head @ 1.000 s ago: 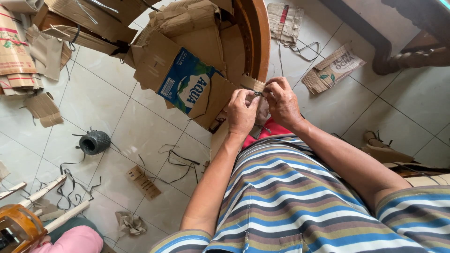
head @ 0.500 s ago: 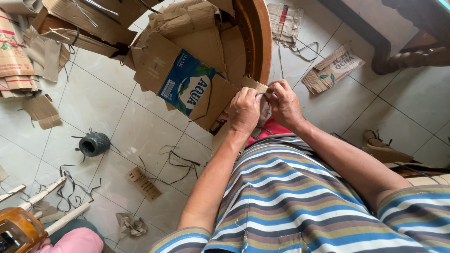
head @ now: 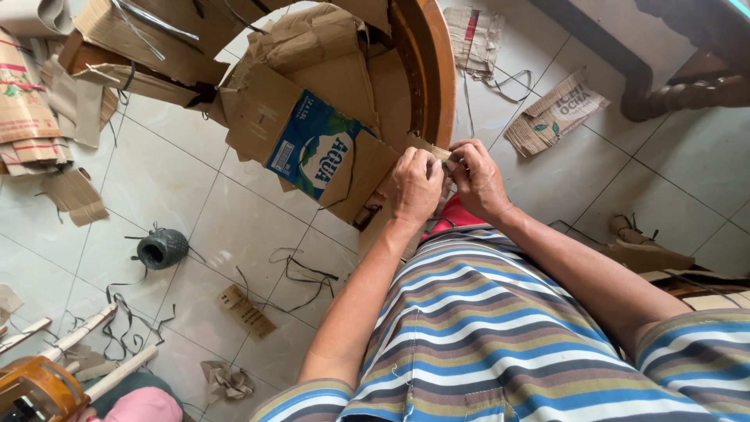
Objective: Wrapping a wooden chair armrest with protective cardboard and securing it with wire ties.
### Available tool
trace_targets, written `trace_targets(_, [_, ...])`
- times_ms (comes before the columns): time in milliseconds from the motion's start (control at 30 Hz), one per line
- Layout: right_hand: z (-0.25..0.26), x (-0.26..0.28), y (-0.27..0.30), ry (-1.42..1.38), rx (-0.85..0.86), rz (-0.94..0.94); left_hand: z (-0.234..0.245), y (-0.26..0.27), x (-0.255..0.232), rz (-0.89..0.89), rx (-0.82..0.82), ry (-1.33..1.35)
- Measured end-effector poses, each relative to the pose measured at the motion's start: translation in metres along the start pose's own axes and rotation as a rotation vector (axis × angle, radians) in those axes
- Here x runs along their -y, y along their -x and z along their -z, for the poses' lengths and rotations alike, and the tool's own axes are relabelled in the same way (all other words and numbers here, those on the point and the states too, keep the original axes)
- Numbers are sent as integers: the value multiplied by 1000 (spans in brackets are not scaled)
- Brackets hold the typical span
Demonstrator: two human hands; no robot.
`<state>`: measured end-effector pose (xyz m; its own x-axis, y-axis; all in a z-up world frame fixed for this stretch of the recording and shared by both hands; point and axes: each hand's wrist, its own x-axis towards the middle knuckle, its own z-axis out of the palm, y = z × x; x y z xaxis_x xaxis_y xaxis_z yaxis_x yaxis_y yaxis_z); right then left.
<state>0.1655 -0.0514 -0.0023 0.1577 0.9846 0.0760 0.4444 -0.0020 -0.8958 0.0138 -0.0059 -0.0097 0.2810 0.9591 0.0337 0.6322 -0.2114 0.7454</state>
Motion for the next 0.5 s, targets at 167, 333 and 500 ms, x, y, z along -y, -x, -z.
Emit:
trace_targets(167, [-2,-3,3,-70,0,-50,0,-1,4,-15,-8,61])
trace_targets(333, [6,14,3,18,63,-210,9,-2,-1,-3,-6,127])
trace_targets(500, [9,9,10,196,126,-258,11,-3,0,5,1,154])
